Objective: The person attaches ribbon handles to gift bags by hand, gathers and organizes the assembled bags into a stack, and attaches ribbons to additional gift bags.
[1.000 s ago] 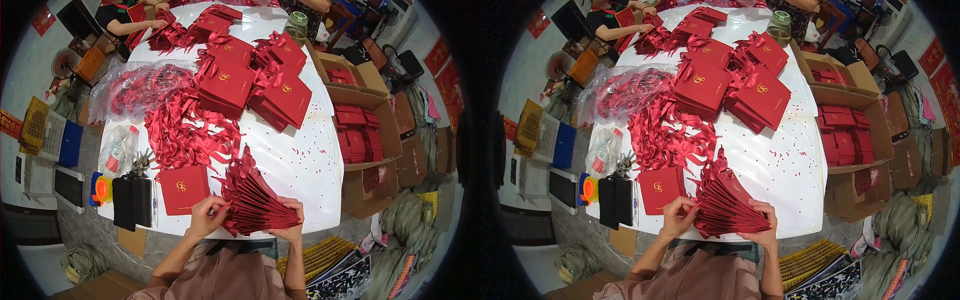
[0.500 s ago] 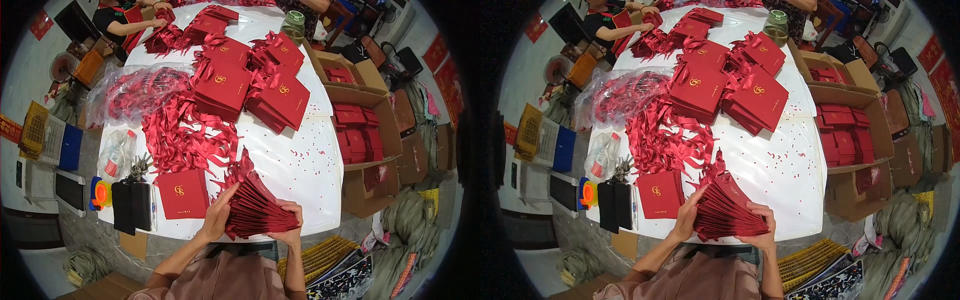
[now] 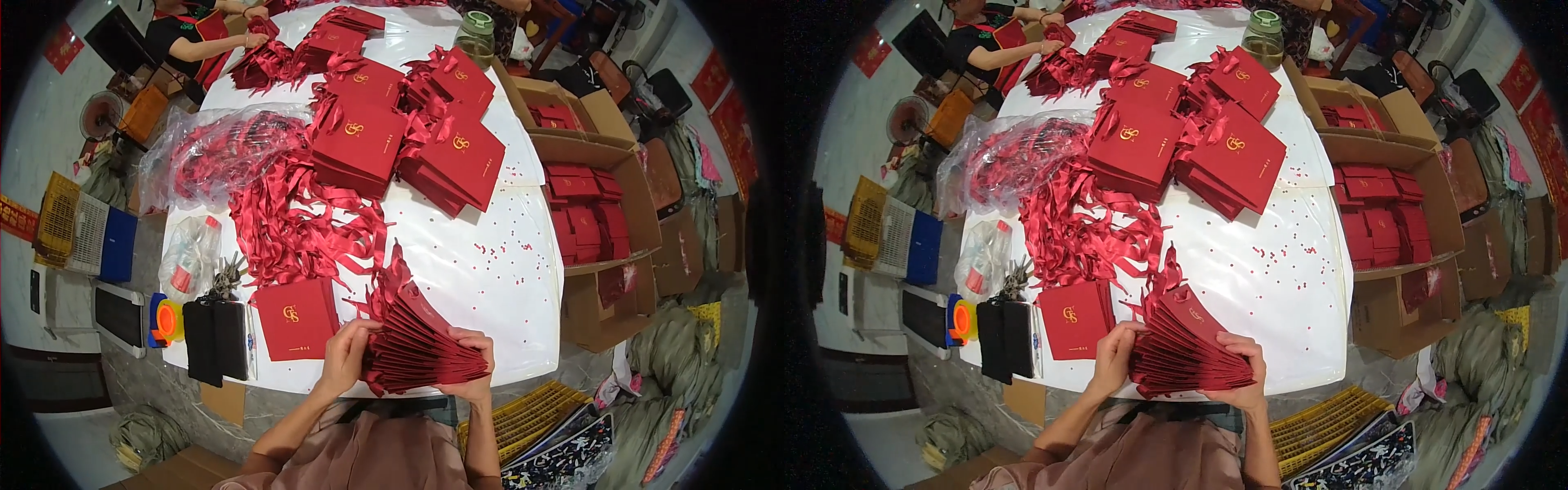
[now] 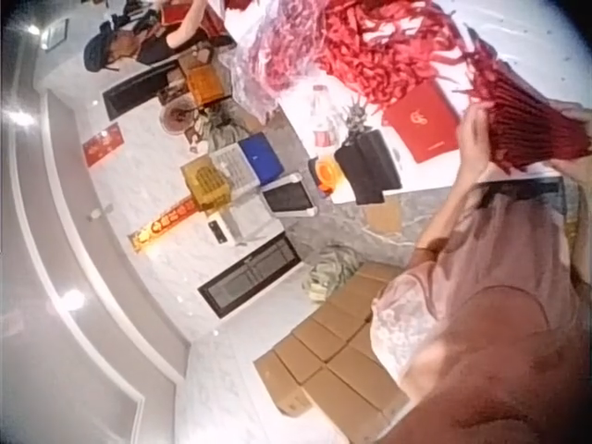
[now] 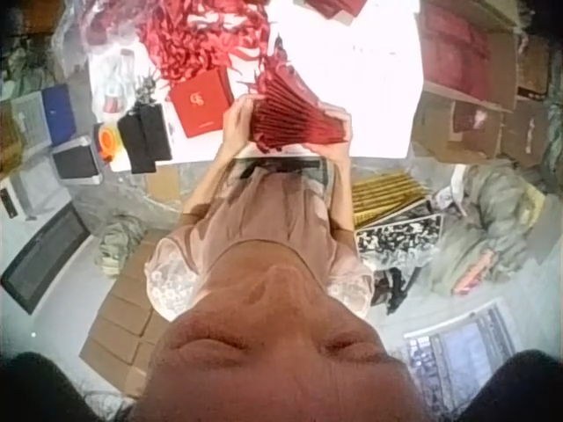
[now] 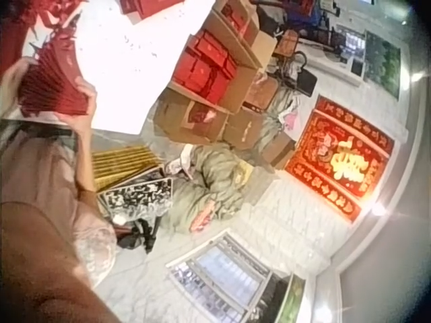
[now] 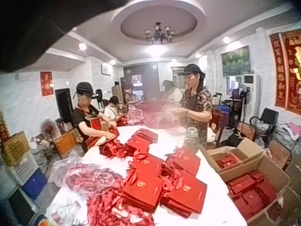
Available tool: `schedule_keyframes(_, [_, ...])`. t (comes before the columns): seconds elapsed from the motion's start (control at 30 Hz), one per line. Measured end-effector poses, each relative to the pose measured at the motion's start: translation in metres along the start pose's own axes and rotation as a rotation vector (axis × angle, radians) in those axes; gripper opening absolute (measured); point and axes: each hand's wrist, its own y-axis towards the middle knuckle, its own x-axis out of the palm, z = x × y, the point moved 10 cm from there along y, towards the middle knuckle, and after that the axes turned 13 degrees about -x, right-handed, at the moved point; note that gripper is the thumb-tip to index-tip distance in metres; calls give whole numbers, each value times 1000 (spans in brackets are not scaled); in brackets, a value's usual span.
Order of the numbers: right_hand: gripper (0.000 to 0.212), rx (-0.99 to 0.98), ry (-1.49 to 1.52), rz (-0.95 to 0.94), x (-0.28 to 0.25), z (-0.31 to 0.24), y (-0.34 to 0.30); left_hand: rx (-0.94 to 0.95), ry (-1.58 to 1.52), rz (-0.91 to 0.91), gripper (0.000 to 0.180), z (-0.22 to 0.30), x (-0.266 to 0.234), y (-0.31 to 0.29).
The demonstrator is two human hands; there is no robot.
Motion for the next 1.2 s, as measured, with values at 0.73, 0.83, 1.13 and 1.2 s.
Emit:
schedule_keyframes(0.73, [84,-45,-44,128,-2,1,-6,164,-249,-409,81,11,55,23])
schedule_keyframes(0.83, [88,-70,-78,122,2,-4,-3,156,-276,-366,74,13,56,20])
schedule_keyframes(1.13, [95,-13,-70,88,2,-5,-5,263,-9,-338,70,27,43,25])
schedule_keyframes(1.2, [98,-37,-155,51,0,-8,-5,285,21,-341,72,33,43,27])
